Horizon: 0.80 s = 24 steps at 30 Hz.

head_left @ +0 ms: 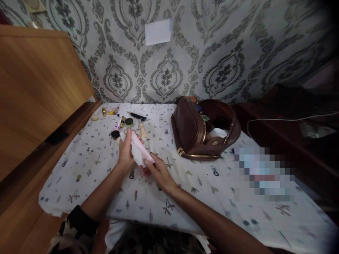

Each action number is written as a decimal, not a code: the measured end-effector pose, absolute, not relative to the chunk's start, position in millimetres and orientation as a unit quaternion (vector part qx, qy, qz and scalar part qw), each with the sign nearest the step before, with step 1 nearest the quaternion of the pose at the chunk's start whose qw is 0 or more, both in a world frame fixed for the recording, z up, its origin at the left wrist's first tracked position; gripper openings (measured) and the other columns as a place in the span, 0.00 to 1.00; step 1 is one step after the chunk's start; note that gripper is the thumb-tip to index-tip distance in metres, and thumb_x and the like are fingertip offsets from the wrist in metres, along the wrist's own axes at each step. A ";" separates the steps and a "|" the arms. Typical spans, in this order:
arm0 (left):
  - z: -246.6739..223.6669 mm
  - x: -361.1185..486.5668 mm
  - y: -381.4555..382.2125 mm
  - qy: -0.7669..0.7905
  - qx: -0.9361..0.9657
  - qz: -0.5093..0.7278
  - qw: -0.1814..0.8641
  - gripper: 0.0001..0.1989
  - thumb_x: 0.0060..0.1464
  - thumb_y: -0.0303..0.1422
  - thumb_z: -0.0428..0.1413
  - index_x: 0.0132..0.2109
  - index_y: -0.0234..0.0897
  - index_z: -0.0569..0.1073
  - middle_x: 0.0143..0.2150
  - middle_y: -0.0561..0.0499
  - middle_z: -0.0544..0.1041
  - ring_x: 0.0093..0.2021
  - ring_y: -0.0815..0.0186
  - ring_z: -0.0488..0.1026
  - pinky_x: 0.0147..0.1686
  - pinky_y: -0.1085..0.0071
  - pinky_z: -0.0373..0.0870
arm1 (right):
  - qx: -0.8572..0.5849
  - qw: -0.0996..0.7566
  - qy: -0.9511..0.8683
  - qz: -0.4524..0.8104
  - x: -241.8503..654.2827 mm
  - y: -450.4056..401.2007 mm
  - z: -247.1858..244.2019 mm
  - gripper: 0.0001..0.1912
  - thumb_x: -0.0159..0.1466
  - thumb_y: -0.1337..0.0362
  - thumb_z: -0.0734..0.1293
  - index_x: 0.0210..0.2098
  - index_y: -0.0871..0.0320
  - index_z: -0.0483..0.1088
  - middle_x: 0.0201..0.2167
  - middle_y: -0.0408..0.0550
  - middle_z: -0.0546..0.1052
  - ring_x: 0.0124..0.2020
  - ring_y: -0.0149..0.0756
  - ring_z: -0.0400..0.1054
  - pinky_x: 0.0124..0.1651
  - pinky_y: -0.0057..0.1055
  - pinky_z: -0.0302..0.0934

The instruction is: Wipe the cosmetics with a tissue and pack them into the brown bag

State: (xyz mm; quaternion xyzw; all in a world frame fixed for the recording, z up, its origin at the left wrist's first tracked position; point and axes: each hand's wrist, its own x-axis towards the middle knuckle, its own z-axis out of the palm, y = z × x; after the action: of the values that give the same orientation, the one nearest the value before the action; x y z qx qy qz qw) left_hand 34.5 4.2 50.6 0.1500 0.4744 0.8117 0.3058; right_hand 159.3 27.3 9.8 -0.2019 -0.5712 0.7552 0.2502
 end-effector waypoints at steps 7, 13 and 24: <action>39.1 64.3 -1.2 0.479 0.294 0.690 0.456 0.20 0.43 0.42 0.68 0.39 0.34 0.73 0.29 0.48 0.78 0.27 0.63 0.77 0.27 0.71 0.72 | -0.246 0.342 -0.578 0.699 160.7 38.0 8.8 0.24 0.59 0.41 0.66 0.22 0.56 0.65 0.16 0.38 0.63 0.18 0.27 0.54 0.22 0.27 0.50; 37.5 47.2 0.6 0.504 0.304 0.712 0.382 0.19 0.45 0.40 0.66 0.41 0.37 0.70 0.33 0.51 0.78 0.29 0.65 0.75 0.29 0.72 0.73 | -0.268 0.268 -0.611 0.695 164.0 49.0 15.4 0.23 0.55 0.45 0.71 0.20 0.57 0.67 0.15 0.39 0.66 0.16 0.28 0.56 0.21 0.27 0.50; 33.9 65.6 -10.0 0.649 0.513 0.529 0.190 0.13 0.55 0.36 0.59 0.46 0.41 0.67 0.37 0.50 0.76 0.35 0.61 0.74 0.36 0.69 0.65 | -0.254 0.451 -0.576 0.632 168.8 64.7 27.8 0.16 0.60 0.51 0.68 0.41 0.55 0.75 0.32 0.44 0.74 0.35 0.36 0.66 0.40 0.31 0.61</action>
State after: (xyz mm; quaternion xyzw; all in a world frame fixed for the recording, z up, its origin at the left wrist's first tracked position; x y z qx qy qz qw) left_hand 65.6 -10.0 33.9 0.5129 0.6488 0.5291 0.1897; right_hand 168.8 64.7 27.8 -0.2543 -0.5764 0.6323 0.4508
